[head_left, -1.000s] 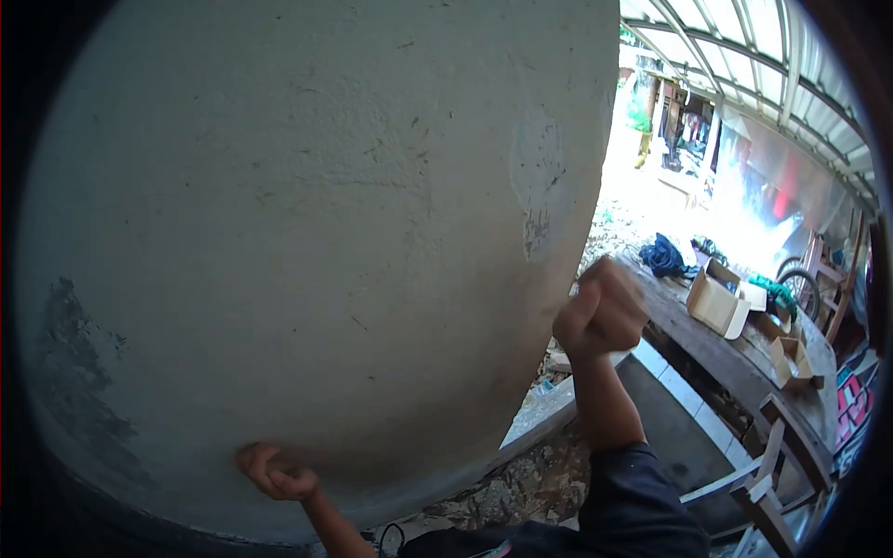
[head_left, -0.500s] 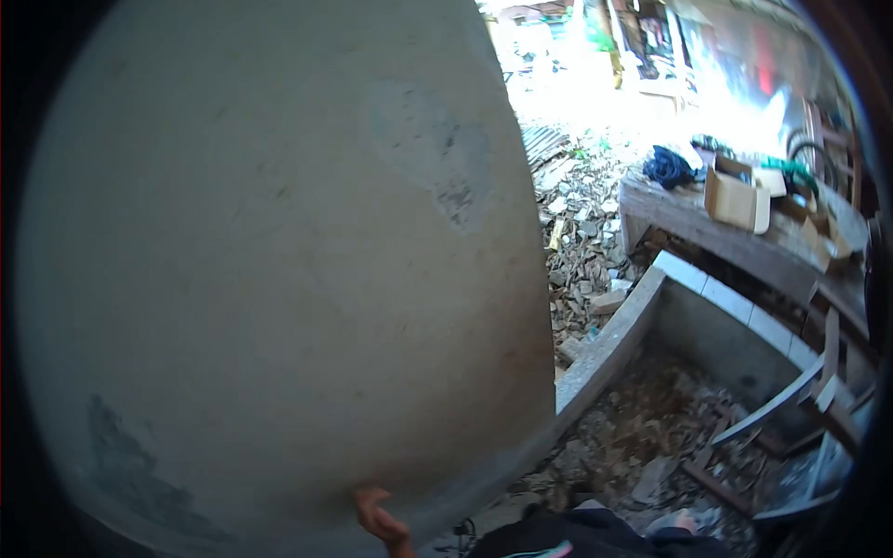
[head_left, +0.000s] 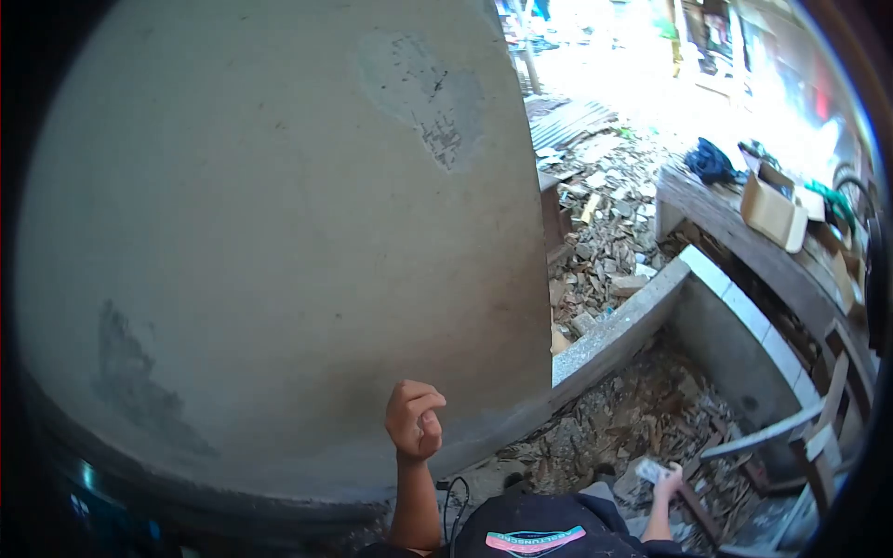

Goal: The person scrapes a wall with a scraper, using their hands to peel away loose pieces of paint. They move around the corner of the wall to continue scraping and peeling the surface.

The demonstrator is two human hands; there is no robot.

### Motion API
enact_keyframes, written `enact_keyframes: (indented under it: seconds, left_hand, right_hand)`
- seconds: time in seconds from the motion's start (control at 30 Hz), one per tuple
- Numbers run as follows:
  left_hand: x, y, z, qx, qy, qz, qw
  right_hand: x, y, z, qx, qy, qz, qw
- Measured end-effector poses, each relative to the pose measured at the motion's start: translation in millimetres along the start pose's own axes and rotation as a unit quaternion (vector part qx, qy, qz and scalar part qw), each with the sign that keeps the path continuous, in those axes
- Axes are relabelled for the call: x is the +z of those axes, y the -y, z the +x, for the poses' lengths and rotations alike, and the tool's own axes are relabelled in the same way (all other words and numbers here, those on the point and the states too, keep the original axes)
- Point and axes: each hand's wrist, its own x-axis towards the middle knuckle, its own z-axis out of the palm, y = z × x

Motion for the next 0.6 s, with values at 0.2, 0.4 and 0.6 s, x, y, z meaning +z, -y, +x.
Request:
enact_keyframes:
  seconds: [0.2, 0.4, 0.6]
  left_hand:
    - [82, -70, -55, -0.211, 0.023, -0.024, 0.977]
    - [159, -131, -43, -0.192, 0.241, 0.089, 0.947]
    - [164, -133, -35, -0.192, 0.214, 0.115, 0.951]
  right_hand:
    - [-14, 337, 67, 0.115, 0.544, 0.417, 0.719]
    - [-54, 438, 26, -0.081, 0.715, 0.357, 0.596]
    - [-38, 448, -7, -0.066, 0.77, 0.347, 0.532]
